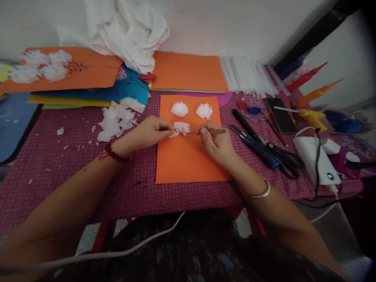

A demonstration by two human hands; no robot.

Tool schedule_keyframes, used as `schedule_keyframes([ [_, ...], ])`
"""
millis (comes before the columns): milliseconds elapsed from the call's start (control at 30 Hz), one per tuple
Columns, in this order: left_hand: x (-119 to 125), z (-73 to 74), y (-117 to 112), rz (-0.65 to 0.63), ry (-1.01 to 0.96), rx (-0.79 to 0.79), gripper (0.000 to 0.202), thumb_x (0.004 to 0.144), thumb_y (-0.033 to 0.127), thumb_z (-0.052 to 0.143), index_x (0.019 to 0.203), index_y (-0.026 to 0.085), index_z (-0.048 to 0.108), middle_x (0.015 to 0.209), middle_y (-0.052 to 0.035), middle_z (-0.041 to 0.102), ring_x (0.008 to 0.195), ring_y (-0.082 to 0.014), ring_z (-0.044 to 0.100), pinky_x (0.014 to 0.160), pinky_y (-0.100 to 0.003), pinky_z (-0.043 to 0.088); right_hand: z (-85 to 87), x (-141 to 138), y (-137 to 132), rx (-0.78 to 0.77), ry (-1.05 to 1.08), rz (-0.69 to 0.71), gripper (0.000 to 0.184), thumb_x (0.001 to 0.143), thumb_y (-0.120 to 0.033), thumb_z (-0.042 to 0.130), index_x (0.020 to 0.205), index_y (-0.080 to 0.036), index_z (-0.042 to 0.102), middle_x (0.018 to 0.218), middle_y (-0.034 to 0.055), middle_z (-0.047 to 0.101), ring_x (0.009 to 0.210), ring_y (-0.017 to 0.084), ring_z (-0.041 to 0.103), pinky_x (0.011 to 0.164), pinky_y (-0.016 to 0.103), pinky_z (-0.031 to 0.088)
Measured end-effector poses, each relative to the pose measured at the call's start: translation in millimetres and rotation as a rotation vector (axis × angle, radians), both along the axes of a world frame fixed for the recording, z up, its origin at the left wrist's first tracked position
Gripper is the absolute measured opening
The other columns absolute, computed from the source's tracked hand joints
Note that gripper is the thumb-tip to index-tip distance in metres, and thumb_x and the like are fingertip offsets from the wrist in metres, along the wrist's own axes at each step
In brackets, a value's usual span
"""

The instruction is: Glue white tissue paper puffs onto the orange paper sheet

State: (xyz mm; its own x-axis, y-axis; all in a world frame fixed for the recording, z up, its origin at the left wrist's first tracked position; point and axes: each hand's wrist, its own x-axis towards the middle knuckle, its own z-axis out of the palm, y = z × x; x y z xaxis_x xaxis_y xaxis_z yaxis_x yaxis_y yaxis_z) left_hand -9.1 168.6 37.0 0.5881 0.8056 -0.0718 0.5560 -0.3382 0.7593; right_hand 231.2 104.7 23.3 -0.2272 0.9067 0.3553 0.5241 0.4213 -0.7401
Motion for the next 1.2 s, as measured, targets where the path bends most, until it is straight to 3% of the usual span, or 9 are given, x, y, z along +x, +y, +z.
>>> schedule_keyframes([
  [133,13,-4.8,-9,0.001,-0.040,-0.044,0.017,0.084,0.034,0.061,0.085,0.018,0.068,0.081,-0.0030,0.072,0.072,-0.0147,0.061,0.066,-0.027,0.043,0.2,-1,2,-0.018,0.006,-0.018,0.030,0.102,-0.040,0.042,0.085,-0.021,0.057,0.063,-0.0018,0.052,0.058,0.012,0.049,0.060,0.031,0.038],
  [300,25,-12.3,-10,0.110,0.044,0.143,0.011,0.082,0.024,0.060,0.072,0.019,0.061,0.073,-0.0024,0.066,0.068,-0.0144,0.056,0.064,-0.029,0.040,2.5,1,5,-0.032,0.171,-0.029,0.039,0.103,-0.052,0.043,0.080,-0.023,0.054,0.060,-0.0028,0.049,0.054,0.011,0.046,0.056,0.030,0.036],
  [433,27,-16.9,-6,0.155,0.006,0.171,0.011,0.080,0.022,0.064,0.070,0.020,0.061,0.072,-0.0019,0.064,0.068,-0.0156,0.056,0.064,-0.030,0.039,6.8,2,5,-0.062,0.356,-0.102,0.046,0.100,-0.064,0.043,0.078,-0.025,0.052,0.055,-0.0043,0.047,0.050,0.011,0.043,0.052,0.028,0.036],
  [533,27,-20.8,-5,0.167,-0.005,0.161,0.010,0.079,0.022,0.065,0.070,0.020,0.061,0.071,-0.0012,0.064,0.066,-0.0152,0.055,0.061,-0.030,0.037,5.5,-1,4,-0.091,0.388,-0.069,0.047,0.098,-0.067,0.045,0.078,-0.025,0.052,0.055,-0.0047,0.047,0.049,0.011,0.044,0.051,0.028,0.037],
  [833,24,-21.6,-3,0.184,-0.165,0.039,0.005,0.074,0.023,0.060,0.075,0.018,0.063,0.073,-0.0014,0.065,0.068,-0.0148,0.056,0.062,-0.027,0.040,-8.2,-6,4,-0.089,0.218,0.032,0.043,0.102,-0.060,0.041,0.083,-0.024,0.055,0.065,-0.0016,0.052,0.059,0.013,0.051,0.057,0.029,0.040],
  [1033,19,-20.5,1,0.379,-0.404,-0.120,0.010,0.076,0.026,0.063,0.075,0.020,0.056,0.066,0.0023,0.056,0.056,-0.0106,0.045,0.054,-0.026,0.033,-4.2,-5,3,-0.033,0.059,0.058,0.035,0.104,-0.047,0.038,0.086,-0.024,0.057,0.070,0.0002,0.056,0.060,0.013,0.051,0.061,0.031,0.042],
  [1200,19,-17.5,1,0.401,-0.415,-0.197,0.007,0.073,0.020,0.063,0.074,0.020,0.056,0.063,0.0030,0.053,0.052,-0.0094,0.042,0.051,-0.027,0.031,-2.3,-6,2,0.114,-0.188,0.143,0.027,0.101,-0.037,0.041,0.088,-0.023,0.060,0.081,0.0056,0.066,0.071,0.018,0.055,0.070,0.035,0.042],
])
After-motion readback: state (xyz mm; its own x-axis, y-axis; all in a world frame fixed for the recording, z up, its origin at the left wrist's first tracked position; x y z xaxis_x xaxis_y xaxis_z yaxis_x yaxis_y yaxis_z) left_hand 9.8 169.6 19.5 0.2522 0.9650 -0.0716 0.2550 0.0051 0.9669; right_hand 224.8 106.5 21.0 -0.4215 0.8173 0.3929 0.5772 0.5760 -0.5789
